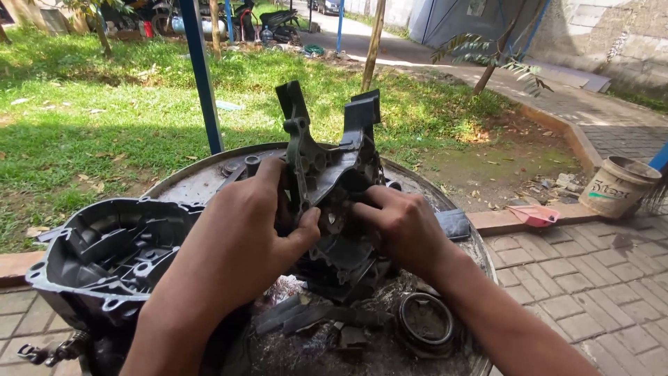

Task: The person scrubs a dark mechanical housing with a small abrasive pad, focusing on crevices and edges. The person holds the part steady with one hand while scrubbing with the other, repeatedly working over the same areas.

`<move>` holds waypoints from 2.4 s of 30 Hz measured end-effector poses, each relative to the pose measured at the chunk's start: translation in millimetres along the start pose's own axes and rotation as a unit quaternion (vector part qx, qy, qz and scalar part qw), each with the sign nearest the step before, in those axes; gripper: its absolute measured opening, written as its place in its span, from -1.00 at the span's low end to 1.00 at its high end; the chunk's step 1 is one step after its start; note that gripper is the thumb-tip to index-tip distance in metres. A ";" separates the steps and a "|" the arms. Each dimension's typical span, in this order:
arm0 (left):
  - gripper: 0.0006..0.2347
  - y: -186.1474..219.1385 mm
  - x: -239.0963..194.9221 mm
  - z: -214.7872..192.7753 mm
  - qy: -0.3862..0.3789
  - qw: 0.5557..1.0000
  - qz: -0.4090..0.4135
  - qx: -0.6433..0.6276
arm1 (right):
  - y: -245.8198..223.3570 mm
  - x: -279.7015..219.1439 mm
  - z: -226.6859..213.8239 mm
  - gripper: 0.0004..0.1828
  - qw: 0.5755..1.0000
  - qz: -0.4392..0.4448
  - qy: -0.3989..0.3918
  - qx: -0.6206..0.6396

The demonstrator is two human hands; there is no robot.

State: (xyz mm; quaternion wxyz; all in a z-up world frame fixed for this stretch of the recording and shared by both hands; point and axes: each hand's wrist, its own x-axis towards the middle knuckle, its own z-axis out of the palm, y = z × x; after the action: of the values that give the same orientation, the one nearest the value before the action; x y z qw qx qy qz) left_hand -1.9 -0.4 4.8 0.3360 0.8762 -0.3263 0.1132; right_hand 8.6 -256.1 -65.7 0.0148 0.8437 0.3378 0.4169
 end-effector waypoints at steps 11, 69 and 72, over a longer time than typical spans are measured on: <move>-0.64 0.1 1.1 3.5 0.011 1.000 0.001 0.021 | -5.5 -0.4 -0.4 -0.94 1.000 -0.013 0.007 -0.007; -0.69 -1.1 -1.5 9.3 0.005 0.999 0.026 0.025 | -6.2 0.8 -10.5 -0.90 0.993 0.020 0.003 0.114; -0.67 -0.9 -1.3 5.5 0.003 1.000 0.029 -0.001 | -1.7 1.0 -7.4 -0.93 0.996 0.014 0.013 0.093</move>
State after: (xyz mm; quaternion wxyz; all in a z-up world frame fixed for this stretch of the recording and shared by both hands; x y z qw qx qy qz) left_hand -2.5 -2.9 -0.3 0.3348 0.8655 -0.3508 0.1253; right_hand 2.8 -256.1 -60.7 -0.0735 0.8404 0.3636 0.3951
